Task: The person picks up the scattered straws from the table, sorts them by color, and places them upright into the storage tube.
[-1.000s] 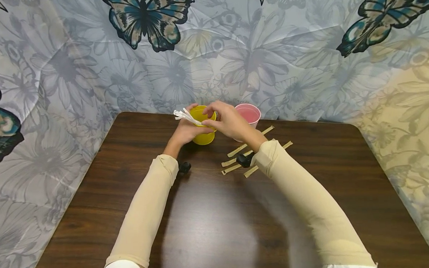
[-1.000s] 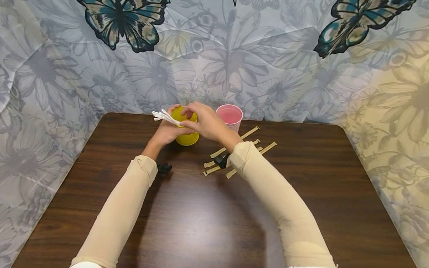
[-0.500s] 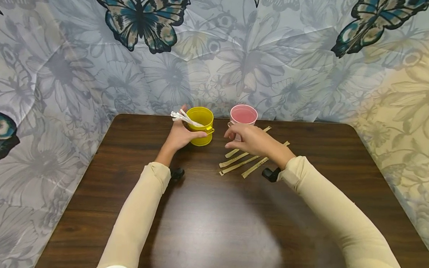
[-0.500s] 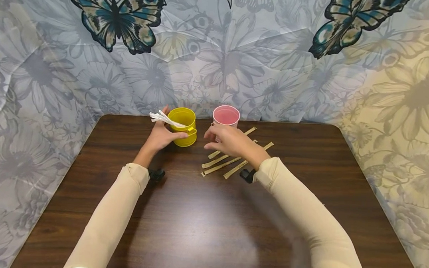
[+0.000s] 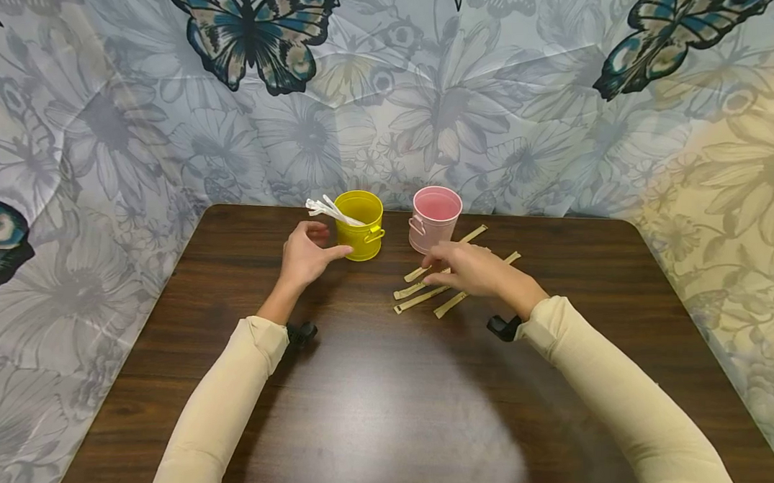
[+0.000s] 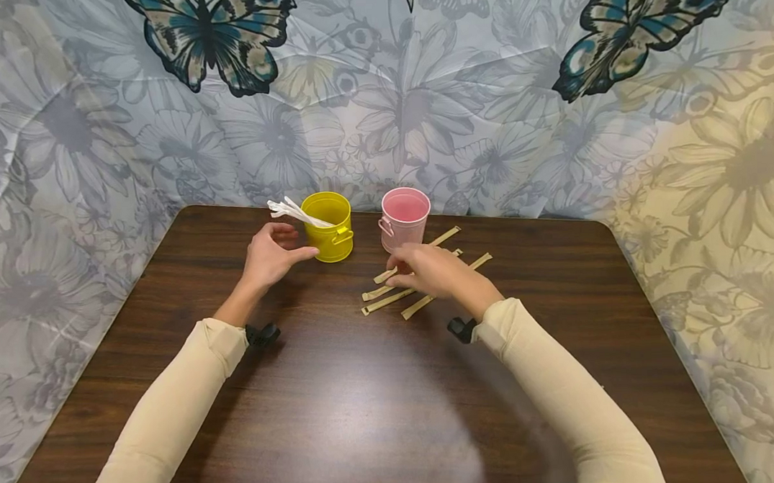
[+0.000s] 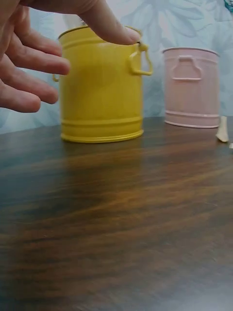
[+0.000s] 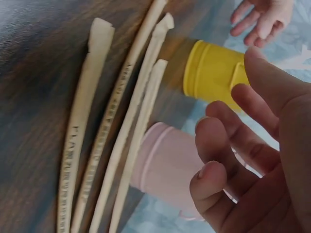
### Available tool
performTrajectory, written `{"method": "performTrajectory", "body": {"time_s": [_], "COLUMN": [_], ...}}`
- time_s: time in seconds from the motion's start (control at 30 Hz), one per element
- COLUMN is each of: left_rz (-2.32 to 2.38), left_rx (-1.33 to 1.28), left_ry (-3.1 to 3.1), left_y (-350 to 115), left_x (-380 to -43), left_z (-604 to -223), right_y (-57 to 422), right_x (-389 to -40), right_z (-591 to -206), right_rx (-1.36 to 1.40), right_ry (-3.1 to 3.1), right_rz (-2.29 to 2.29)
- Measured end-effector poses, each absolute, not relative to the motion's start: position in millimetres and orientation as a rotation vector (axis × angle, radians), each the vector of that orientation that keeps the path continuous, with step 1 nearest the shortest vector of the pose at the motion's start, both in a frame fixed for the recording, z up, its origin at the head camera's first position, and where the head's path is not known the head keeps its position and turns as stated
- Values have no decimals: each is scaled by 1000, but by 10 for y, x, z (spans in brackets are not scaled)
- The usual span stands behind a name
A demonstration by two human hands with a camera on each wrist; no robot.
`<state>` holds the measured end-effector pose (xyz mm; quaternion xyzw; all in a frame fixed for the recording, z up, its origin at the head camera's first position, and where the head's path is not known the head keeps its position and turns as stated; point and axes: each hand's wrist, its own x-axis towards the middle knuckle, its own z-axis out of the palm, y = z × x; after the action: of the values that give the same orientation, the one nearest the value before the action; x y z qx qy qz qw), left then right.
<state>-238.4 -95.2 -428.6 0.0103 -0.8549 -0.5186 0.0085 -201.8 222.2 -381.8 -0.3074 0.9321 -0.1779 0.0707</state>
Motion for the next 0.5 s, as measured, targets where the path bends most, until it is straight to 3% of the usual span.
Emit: {"method": "performTrajectory", "body": {"time_s": [0.5], "left_rz": [-1874], "left_rx": [-418], "left_ry": [-2618], "left_y": [-461], "left_x": [-2063], "left_z": [-3998], "right_y": [2500], "right_x": [-1951], "right_z": [-3994], "right_rx": [-867], "right_ry": [2730], "right_rz": [-511]}}
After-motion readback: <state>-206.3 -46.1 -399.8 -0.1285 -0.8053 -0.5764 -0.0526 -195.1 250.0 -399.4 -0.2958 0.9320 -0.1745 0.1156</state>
